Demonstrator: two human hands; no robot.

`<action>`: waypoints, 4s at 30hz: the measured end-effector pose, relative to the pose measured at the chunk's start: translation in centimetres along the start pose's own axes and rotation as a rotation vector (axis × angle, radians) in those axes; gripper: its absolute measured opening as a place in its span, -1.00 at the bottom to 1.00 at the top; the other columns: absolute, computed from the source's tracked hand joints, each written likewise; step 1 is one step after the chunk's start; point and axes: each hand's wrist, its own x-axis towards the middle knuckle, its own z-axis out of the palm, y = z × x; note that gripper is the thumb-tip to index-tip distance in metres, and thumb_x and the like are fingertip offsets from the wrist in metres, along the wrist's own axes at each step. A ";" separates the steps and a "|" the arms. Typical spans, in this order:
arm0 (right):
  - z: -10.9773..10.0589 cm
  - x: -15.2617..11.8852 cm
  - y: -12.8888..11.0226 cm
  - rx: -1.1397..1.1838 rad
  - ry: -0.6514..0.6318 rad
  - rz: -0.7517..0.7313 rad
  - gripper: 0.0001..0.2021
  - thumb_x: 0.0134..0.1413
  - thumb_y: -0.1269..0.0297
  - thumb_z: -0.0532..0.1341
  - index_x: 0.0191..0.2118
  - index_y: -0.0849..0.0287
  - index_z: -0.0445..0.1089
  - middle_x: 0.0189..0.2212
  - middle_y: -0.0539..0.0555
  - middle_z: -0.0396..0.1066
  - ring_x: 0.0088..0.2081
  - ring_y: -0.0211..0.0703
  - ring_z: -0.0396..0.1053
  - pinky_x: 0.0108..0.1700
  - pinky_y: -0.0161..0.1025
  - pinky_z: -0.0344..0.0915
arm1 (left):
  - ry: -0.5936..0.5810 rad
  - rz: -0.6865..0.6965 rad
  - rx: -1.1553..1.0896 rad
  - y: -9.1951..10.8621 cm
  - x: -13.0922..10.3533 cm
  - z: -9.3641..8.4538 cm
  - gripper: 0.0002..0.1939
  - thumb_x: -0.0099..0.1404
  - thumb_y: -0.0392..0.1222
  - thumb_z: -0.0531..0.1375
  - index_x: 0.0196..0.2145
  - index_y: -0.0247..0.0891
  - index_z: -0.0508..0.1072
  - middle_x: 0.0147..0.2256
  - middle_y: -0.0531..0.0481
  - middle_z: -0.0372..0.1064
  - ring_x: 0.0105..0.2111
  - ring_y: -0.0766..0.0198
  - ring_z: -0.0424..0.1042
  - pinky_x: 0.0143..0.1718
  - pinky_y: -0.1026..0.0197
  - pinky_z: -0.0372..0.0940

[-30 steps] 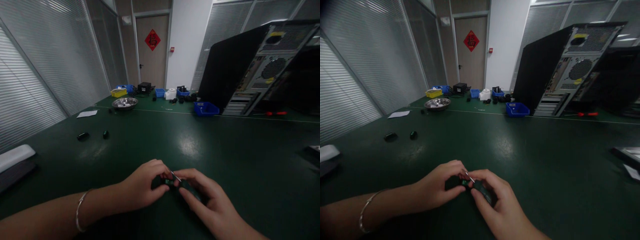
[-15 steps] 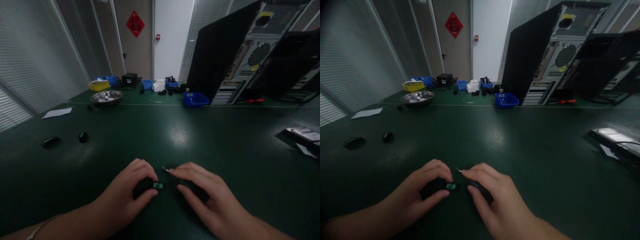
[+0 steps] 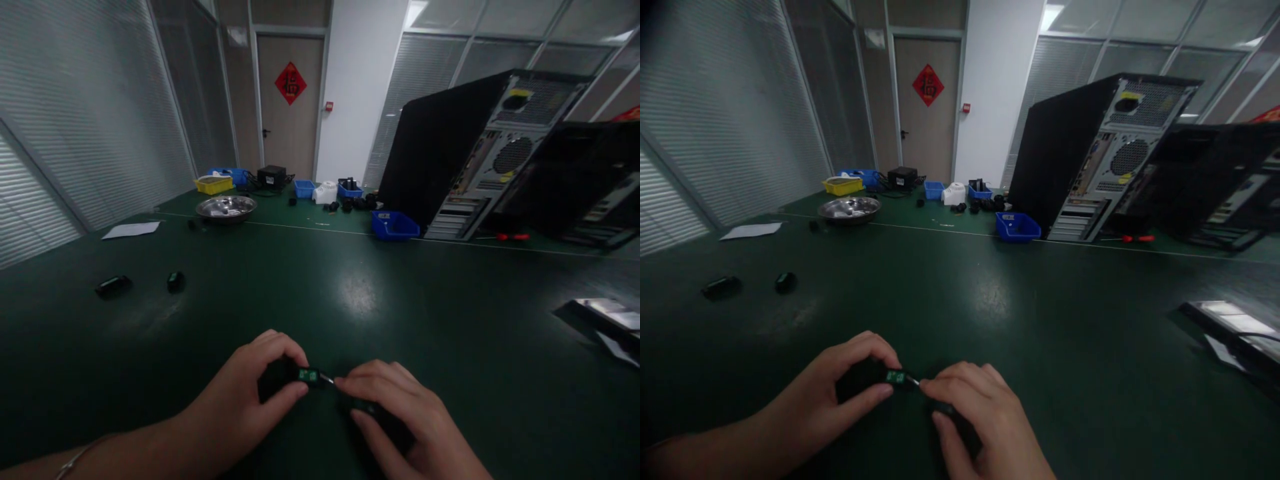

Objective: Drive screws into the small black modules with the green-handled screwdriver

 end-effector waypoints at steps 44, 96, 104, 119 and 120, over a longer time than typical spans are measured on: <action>0.2 0.3 -0.1 0.113 0.007 0.055 -0.71 0.17 0.50 0.13 -0.07 0.06 0.45 -0.20 0.10 0.56 -0.19 -0.06 0.52 -0.16 -0.12 0.44 | -0.040 0.147 0.026 0.1 0.0 0.2 -0.81 0.21 -0.45 0.19 -0.26 -0.22 0.43 -0.23 -0.05 0.44 -0.18 0.12 0.39 -0.10 0.08 0.25; 0.0 0.0 0.0 0.127 0.022 0.067 -0.68 0.15 0.50 0.17 -0.07 -0.07 0.42 -0.18 0.01 0.53 -0.13 -0.02 0.46 -0.10 -0.03 0.33 | -0.051 0.122 -0.011 0.0 -0.3 0.2 -0.82 0.27 -0.34 0.21 -0.17 -0.19 0.51 -0.28 0.00 0.46 -0.24 0.17 0.42 -0.19 0.14 0.24; 0.1 0.0 0.0 0.130 0.033 0.042 -0.66 0.13 0.52 0.17 -0.08 -0.07 0.44 -0.20 0.01 0.54 -0.14 -0.02 0.47 -0.10 -0.03 0.33 | -0.008 0.093 -0.016 -0.1 -0.4 0.1 -0.83 0.27 -0.30 0.22 -0.17 -0.21 0.51 -0.30 -0.01 0.45 -0.27 0.17 0.43 -0.24 0.14 0.26; -0.2 0.6 -0.4 0.042 -0.114 -0.004 -0.73 0.04 0.53 0.20 -0.17 0.10 0.50 -0.25 0.09 0.55 -0.20 -0.01 0.48 -0.14 -0.02 0.26 | -0.005 0.224 0.027 -0.3 -0.4 0.6 -0.79 0.19 -0.41 0.26 -0.22 -0.22 0.54 -0.33 -0.02 0.46 -0.29 0.17 0.42 -0.24 0.15 0.21; -0.3 0.6 -0.5 0.033 -0.127 -0.001 -0.73 0.04 0.54 0.20 -0.17 0.11 0.50 -0.25 0.09 0.56 -0.20 0.00 0.48 -0.14 -0.01 0.25 | -0.010 0.225 0.032 -0.3 -0.4 0.6 -0.79 0.19 -0.42 0.26 -0.22 -0.22 0.54 -0.33 -0.02 0.46 -0.29 0.17 0.42 -0.24 0.14 0.21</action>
